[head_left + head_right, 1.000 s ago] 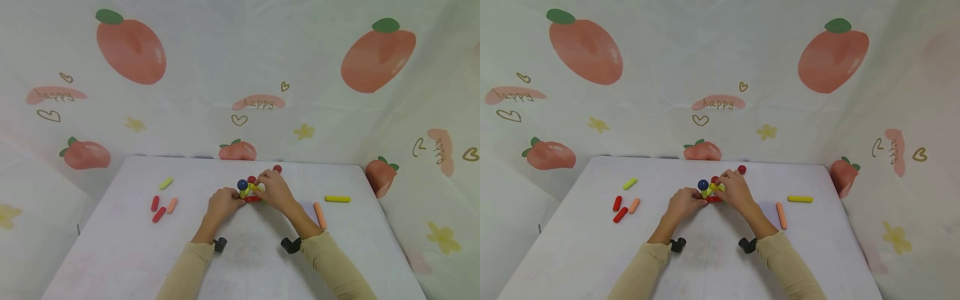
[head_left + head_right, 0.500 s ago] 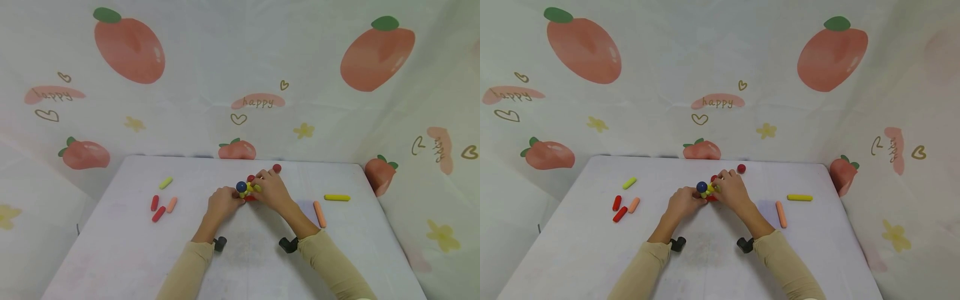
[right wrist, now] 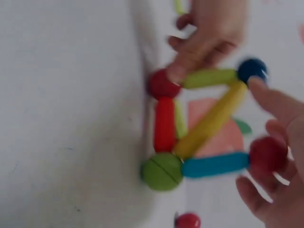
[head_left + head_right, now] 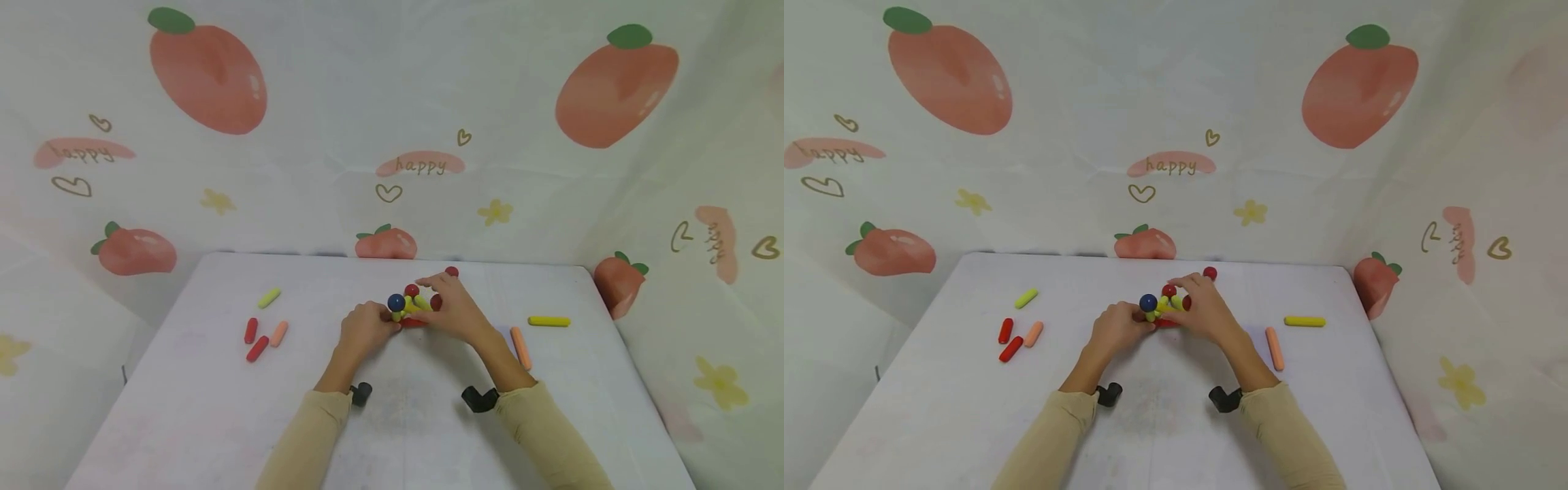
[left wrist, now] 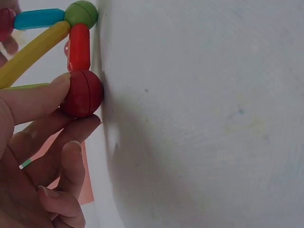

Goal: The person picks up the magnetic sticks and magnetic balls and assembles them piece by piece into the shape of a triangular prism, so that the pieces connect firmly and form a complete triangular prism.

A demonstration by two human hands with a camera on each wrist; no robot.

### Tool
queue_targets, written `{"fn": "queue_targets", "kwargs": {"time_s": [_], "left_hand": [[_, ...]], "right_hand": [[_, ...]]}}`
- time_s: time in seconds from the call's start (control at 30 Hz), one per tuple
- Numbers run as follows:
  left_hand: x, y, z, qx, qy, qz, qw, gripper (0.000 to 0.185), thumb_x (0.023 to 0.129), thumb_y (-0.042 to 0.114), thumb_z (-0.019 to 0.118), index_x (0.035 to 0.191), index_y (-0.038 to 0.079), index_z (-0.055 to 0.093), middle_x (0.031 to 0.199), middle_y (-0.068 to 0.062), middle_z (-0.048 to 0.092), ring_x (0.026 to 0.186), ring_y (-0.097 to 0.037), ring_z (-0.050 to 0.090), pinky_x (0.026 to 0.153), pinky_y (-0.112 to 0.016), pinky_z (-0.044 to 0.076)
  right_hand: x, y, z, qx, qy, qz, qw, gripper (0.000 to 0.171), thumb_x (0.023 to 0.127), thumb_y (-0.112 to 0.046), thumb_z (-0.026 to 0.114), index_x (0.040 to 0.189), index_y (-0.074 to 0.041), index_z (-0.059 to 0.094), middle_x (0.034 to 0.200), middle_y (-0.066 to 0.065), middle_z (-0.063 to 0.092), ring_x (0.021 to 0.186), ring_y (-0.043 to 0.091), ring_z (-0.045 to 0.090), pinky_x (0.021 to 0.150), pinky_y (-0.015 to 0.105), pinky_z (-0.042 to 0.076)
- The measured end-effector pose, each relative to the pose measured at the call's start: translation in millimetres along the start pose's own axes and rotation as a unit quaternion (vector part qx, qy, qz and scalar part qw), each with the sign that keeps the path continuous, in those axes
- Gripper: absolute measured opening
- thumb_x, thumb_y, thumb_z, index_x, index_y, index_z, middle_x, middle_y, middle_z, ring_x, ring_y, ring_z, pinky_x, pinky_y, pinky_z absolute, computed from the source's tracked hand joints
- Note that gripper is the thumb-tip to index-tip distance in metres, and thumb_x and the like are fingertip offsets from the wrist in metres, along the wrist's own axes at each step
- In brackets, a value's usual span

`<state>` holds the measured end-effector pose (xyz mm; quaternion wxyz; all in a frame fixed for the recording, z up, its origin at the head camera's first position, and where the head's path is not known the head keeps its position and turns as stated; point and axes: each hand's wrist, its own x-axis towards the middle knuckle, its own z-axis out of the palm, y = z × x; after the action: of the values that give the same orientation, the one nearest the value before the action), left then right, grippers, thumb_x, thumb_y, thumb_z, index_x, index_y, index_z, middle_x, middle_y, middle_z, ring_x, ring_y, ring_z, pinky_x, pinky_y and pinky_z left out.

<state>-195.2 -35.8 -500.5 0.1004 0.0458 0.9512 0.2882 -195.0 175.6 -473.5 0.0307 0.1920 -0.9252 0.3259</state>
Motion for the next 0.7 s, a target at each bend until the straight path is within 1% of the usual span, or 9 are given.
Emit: {"fn": "queue_targets", "kwargs": {"time_s": [0.07,0.1,0.2,0.27,0.33,0.43,0.5,0.6,0.7], "left_hand": [[-0.6,0.9,-0.4,-0.002,-0.003,0.0,1.0,0.027,0.086,0.034,0.082,0.103,0.013,0.081,0.093,0.0,0.079,0.089,-0.021,0.071,0.084,-0.044,0.057],[-0.9,1.3,-0.6,-0.003,-0.003,-0.001,1.0,0.027,0.086,0.034,0.082,0.103,0.013,0.081,0.093,0.0,0.079,0.089,-0.021,0.071,0.084,-0.044,0.057],[-1.8,1.7,-1.6,-0.003,-0.002,-0.002,1.0,0.028,0.086,0.035,0.082,0.103,0.013,0.08,0.094,-0.001,0.079,0.087,-0.021,0.071,0.082,-0.043,0.057],[-1.8,1.0,-1.3,-0.004,-0.002,-0.004,1.0,0.029,0.086,0.035,0.082,0.104,0.013,0.08,0.094,-0.001,0.079,0.086,-0.02,0.07,0.082,-0.043,0.057],[-1.6,0.0,-1.0,-0.005,-0.004,-0.005,1.0,0.029,0.086,0.035,0.082,0.105,0.013,0.08,0.094,-0.001,0.079,0.086,-0.02,0.069,0.082,-0.042,0.057],[-0.4,-1.3,0.7,-0.008,-0.005,-0.007,0.9999,0.03,0.087,0.035,0.081,0.107,0.014,0.08,0.097,0.0,0.079,0.09,-0.02,0.07,0.085,-0.044,0.057],[0.2,-1.6,1.3,-0.01,-0.002,-0.005,0.9999,0.029,0.087,0.034,0.08,0.108,0.014,0.079,0.098,0.0,0.079,0.091,-0.02,0.07,0.087,-0.044,0.057],[1.2,-2.6,2.5,-0.012,0.003,0.007,0.9999,0.027,0.089,0.032,0.079,0.109,0.014,0.078,0.1,0.0,0.079,0.093,-0.021,0.07,0.089,-0.044,0.057],[0.2,-5.1,1.8,-0.016,0.003,0.016,0.9997,0.029,0.09,0.033,0.078,0.113,0.015,0.076,0.106,-0.001,0.078,0.098,-0.022,0.07,0.092,-0.045,0.056]], "right_hand": [[-6.7,8.6,-3.4,0.067,-0.001,0.044,0.997,0.068,0.081,-0.033,0.087,0.14,-0.012,0.058,0.136,0.012,0.062,0.121,0.031,0.059,0.099,0.048,0.055],[-10.6,13.8,-3.3,0.088,-0.002,0.063,0.994,0.071,0.083,-0.033,0.085,0.143,-0.012,0.055,0.139,0.012,0.06,0.123,0.03,0.058,0.101,0.049,0.054],[-21.3,28.6,6.1,0.121,-0.014,0.113,0.986,0.063,0.087,-0.033,0.082,0.14,-0.014,0.056,0.137,0.009,0.061,0.121,0.028,0.06,0.1,0.047,0.056],[-26.0,35.3,15.8,0.128,-0.017,0.132,0.983,0.05,0.089,-0.03,0.08,0.132,-0.013,0.061,0.13,0.007,0.064,0.118,0.026,0.063,0.098,0.045,0.057],[-29.1,39.1,24.2,0.135,-0.009,0.14,0.981,0.037,0.09,-0.026,0.078,0.122,-0.012,0.065,0.122,0.007,0.067,0.113,0.027,0.067,0.095,0.043,0.059],[-30.8,40.8,31.3,0.143,0.015,0.139,0.98,0.024,0.091,-0.019,0.077,0.112,-0.011,0.068,0.114,0.008,0.07,0.109,0.028,0.071,0.092,0.043,0.06],[-31.1,41.8,34.2,0.147,0.031,0.136,0.979,0.023,0.091,-0.018,0.077,0.111,-0.01,0.069,0.113,0.008,0.069,0.108,0.029,0.071,0.093,0.044,0.06],[-31.2,44.2,37.9,0.146,0.047,0.125,0.98,0.022,0.09,-0.014,0.077,0.11,-0.007,0.071,0.111,0.01,0.068,0.107,0.03,0.072,0.093,0.044,0.059],[-30.4,45.6,40.0,0.139,0.049,0.122,0.982,0.022,0.09,-0.013,0.077,0.111,-0.007,0.072,0.11,0.01,0.068,0.105,0.03,0.072,0.092,0.044,0.06]]}}
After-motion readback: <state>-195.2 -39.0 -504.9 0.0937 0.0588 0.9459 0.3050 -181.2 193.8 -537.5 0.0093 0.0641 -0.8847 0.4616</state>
